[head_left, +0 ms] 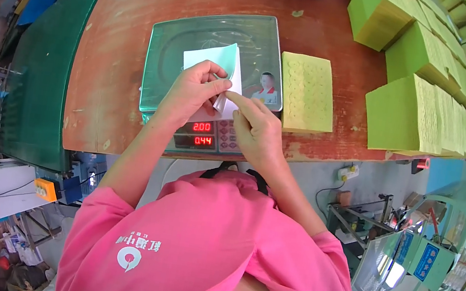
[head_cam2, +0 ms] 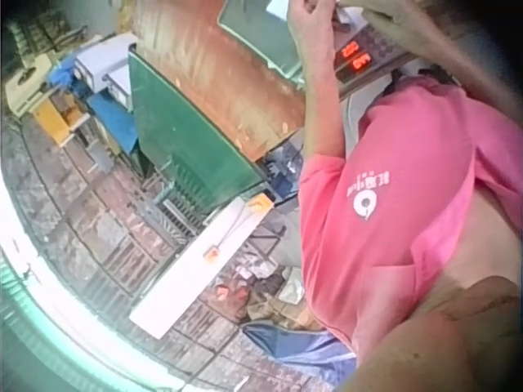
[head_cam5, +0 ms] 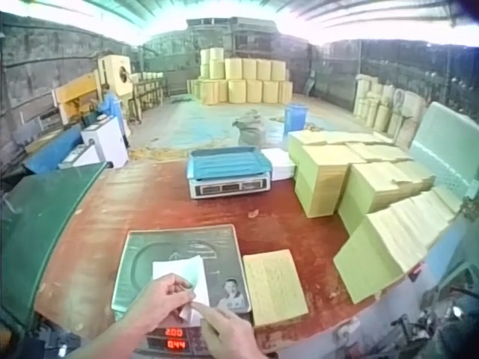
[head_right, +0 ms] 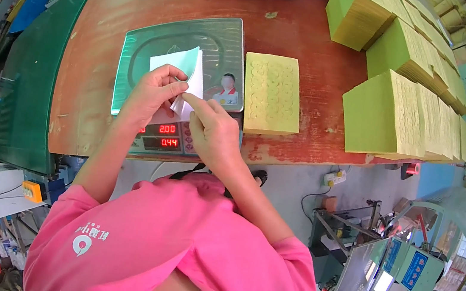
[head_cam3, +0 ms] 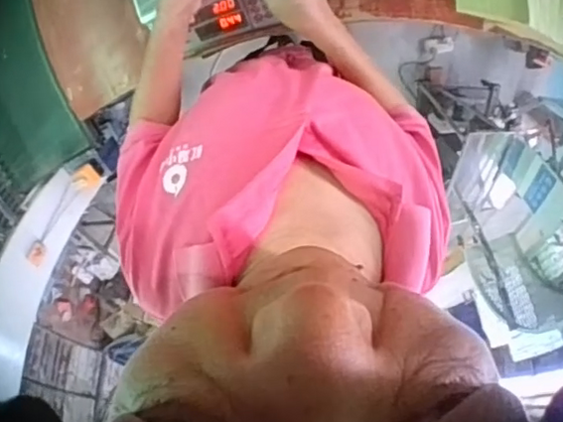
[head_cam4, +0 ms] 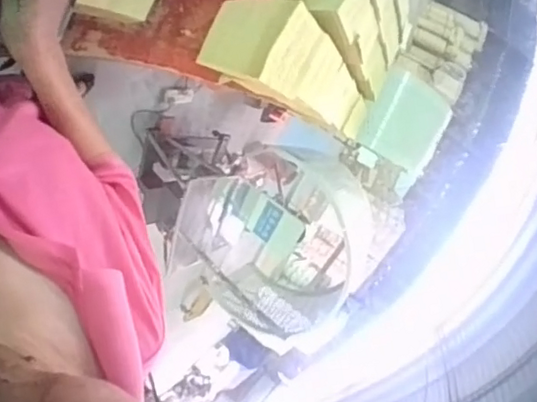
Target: Weighing stacks of yellow paper on a scale and organizing them for packaging or further processing.
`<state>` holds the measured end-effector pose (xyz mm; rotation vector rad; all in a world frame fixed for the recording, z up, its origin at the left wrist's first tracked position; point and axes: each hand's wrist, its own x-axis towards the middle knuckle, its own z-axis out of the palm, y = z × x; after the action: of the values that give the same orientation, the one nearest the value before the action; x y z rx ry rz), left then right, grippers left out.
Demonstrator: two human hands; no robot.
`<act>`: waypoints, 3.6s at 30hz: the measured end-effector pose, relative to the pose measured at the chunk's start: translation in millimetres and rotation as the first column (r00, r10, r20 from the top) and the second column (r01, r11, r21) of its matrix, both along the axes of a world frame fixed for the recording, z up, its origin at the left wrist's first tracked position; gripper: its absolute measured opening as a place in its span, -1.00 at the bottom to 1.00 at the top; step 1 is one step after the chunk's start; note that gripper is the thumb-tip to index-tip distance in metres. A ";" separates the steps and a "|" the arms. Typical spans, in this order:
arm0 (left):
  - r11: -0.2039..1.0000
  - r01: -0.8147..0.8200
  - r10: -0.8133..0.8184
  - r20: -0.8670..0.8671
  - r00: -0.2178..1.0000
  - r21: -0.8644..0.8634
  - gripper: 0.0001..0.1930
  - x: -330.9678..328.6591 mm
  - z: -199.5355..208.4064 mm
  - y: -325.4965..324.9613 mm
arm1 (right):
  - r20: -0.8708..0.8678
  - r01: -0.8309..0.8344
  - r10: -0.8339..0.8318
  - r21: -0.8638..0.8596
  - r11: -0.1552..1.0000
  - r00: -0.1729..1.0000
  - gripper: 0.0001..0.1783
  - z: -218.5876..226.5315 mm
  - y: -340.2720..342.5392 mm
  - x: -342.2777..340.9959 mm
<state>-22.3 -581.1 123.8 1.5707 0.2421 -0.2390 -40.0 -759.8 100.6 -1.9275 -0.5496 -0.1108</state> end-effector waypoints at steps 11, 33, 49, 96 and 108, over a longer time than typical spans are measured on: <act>1.000 0.009 -0.009 0.010 1.000 -0.027 -0.84 0.8 -2.8 -1.6 | -0.133 0.000 0.012 0.091 0.996 0.991 -0.62 1.4 -11.9 1.4; 0.625 0.015 -0.305 0.227 0.925 0.781 -0.50 -10.5 8.6 -37.7 | 0.001 0.071 -0.077 -0.387 0.919 0.997 -0.80 -73.3 -111.0 49.0; 0.825 0.104 -0.227 0.157 0.961 0.556 -0.76 -15.5 4.4 -17.9 | -0.335 0.000 0.078 0.229 0.973 0.939 -0.73 -4.1 -49.3 -0.4; 0.904 -0.228 0.082 0.378 0.922 0.360 -0.19 -19.1 -8.8 -9.5 | 0.042 0.143 -0.138 -0.174 0.974 0.990 -0.76 3.5 -13.6 -12.7; 0.970 -0.170 0.119 0.276 0.954 0.171 -0.24 -30.6 -18.4 -7.9 | 0.347 0.034 0.147 -0.466 0.884 0.926 -0.57 4.9 17.8 104.2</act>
<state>-52.9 -589.0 105.5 1.7480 0.1747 0.1134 64.2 -742.1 105.4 -2.3748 -0.9597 -0.3412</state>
